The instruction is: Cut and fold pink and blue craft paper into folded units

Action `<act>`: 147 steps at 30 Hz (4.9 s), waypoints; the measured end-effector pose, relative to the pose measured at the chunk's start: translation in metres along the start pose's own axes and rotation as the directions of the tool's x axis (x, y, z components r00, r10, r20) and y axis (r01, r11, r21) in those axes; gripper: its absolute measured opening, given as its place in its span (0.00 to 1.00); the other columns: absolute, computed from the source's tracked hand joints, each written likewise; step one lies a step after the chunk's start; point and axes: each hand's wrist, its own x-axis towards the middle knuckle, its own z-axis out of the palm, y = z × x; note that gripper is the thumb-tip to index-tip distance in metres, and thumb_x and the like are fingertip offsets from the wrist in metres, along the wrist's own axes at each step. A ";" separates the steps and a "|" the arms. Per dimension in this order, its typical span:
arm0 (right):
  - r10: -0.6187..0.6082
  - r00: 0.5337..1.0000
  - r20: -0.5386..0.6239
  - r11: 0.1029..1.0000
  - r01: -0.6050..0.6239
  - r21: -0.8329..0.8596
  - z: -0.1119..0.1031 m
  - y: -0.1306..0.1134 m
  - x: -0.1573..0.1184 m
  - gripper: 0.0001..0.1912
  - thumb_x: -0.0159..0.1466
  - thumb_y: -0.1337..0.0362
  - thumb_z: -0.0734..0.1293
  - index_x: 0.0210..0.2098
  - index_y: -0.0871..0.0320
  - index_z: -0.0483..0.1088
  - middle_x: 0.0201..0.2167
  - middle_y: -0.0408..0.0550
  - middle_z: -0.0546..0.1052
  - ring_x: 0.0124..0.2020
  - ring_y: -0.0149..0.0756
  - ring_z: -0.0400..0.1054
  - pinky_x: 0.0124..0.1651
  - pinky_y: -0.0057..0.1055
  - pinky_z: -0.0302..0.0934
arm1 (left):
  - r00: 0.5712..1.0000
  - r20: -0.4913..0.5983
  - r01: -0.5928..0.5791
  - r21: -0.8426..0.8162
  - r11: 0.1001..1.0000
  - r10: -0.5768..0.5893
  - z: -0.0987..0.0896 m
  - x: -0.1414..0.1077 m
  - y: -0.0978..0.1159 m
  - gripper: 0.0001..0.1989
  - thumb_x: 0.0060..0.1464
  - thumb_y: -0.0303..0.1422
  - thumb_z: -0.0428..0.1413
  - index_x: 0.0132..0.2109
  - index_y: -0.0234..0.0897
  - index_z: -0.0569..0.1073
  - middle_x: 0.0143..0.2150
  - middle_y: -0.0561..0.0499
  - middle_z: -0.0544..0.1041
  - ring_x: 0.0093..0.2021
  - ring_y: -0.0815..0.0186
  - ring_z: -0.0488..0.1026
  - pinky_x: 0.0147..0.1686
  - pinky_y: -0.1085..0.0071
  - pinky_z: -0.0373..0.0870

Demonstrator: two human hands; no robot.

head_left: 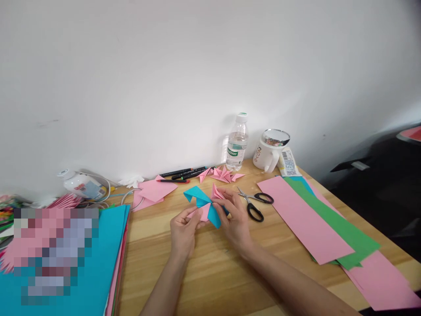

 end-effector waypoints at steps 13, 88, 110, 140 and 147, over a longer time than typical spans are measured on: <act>0.026 0.980 0.197 0.999 -0.021 -0.026 0.000 0.003 -0.002 0.14 0.64 0.66 0.59 0.45 0.50 0.71 0.49 0.53 0.65 0.37 0.35 0.69 0.35 0.33 0.67 | 0.992 -0.123 -0.016 0.048 0.999 0.021 -0.004 0.003 0.002 0.16 0.31 0.35 0.67 0.30 0.31 0.79 0.22 0.49 0.78 0.22 0.67 0.73 0.24 0.70 0.74; -0.214 0.783 0.584 0.952 0.300 -0.053 -0.019 0.017 0.021 0.24 0.59 0.61 0.67 0.55 0.53 0.63 0.51 0.49 0.69 0.59 0.45 0.51 0.57 0.48 0.55 | 0.999 -0.012 0.039 0.058 0.998 -0.039 -0.010 0.009 0.010 0.17 0.30 0.35 0.68 0.30 0.30 0.75 0.17 0.57 0.67 0.20 0.74 0.64 0.18 0.78 0.58; -0.165 0.807 0.568 0.886 0.375 -0.274 -0.009 0.014 0.011 0.35 0.60 0.53 0.63 0.63 0.54 0.49 0.63 0.52 0.54 0.64 0.52 0.38 0.58 0.57 0.48 | 0.999 -0.016 0.031 0.026 0.999 -0.031 -0.004 0.005 0.013 0.14 0.30 0.35 0.68 0.25 0.30 0.76 0.18 0.53 0.71 0.18 0.75 0.62 0.17 0.79 0.57; -0.064 0.983 0.170 0.989 0.040 0.141 -0.001 0.003 0.001 0.11 0.62 0.68 0.63 0.41 0.50 0.74 0.60 0.49 0.58 0.58 0.45 0.56 0.50 0.41 0.64 | 0.995 -0.099 -0.009 -0.125 0.992 -0.004 -0.004 0.005 0.013 0.20 0.31 0.34 0.68 0.32 0.34 0.70 0.25 0.53 0.75 0.23 0.70 0.71 0.22 0.76 0.66; -0.040 0.967 0.251 0.987 -0.001 0.163 0.003 0.001 -0.007 0.14 0.61 0.69 0.64 0.44 0.49 0.73 0.57 0.51 0.62 0.46 0.40 0.68 0.47 0.39 0.65 | 0.991 -0.133 0.002 -0.139 0.990 -0.021 -0.005 0.008 0.010 0.18 0.30 0.32 0.68 0.32 0.33 0.71 0.24 0.54 0.74 0.20 0.74 0.68 0.20 0.79 0.62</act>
